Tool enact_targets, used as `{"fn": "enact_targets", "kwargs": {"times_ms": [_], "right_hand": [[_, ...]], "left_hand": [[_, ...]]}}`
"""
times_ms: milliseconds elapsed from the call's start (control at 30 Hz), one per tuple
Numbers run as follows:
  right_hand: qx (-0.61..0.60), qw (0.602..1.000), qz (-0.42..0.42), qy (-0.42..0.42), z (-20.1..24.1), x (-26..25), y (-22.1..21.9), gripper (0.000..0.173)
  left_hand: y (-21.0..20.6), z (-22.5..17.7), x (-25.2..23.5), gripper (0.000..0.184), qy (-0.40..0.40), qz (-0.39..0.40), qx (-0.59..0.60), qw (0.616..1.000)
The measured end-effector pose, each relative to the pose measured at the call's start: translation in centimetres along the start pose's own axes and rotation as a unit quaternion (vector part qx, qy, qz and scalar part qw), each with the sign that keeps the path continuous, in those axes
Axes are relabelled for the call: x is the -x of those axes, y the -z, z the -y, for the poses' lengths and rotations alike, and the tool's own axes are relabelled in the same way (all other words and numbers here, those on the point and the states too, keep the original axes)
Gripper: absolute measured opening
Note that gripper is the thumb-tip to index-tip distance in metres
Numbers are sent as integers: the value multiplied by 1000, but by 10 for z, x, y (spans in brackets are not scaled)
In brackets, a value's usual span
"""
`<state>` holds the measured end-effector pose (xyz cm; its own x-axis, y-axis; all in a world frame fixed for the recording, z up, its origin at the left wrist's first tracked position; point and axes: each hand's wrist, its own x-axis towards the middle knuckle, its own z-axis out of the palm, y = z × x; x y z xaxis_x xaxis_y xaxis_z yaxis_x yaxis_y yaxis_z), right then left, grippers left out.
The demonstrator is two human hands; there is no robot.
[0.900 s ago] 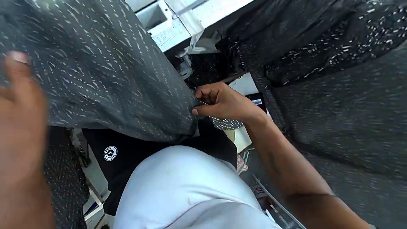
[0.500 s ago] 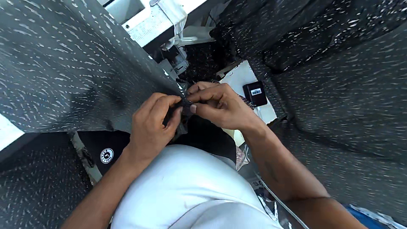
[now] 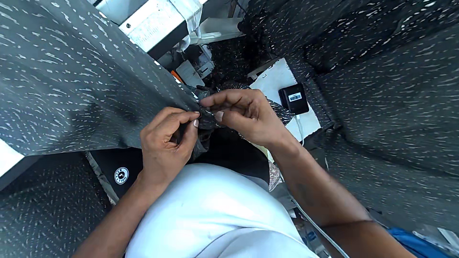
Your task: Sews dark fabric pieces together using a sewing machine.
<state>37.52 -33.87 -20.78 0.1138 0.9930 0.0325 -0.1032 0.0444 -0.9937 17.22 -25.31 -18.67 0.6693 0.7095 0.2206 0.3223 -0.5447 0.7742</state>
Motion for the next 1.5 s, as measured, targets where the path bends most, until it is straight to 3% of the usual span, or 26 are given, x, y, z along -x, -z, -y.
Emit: {"fn": "enact_targets", "kwargs": {"times_ms": [333,700,1500], "right_hand": [[2,1000,-3,-11,1,-2,-2,43],[-13,999,-16,-27,4,-7,-5,38],[-24,1000,-7,-8,8,-8,-11,37]], "left_hand": [[-4,3,-4,19,-18,-15,-27,999],[3,-1,3,13,-12,-21,6,1000],[1,1,10,14,-99,-41,-106,989]]}}
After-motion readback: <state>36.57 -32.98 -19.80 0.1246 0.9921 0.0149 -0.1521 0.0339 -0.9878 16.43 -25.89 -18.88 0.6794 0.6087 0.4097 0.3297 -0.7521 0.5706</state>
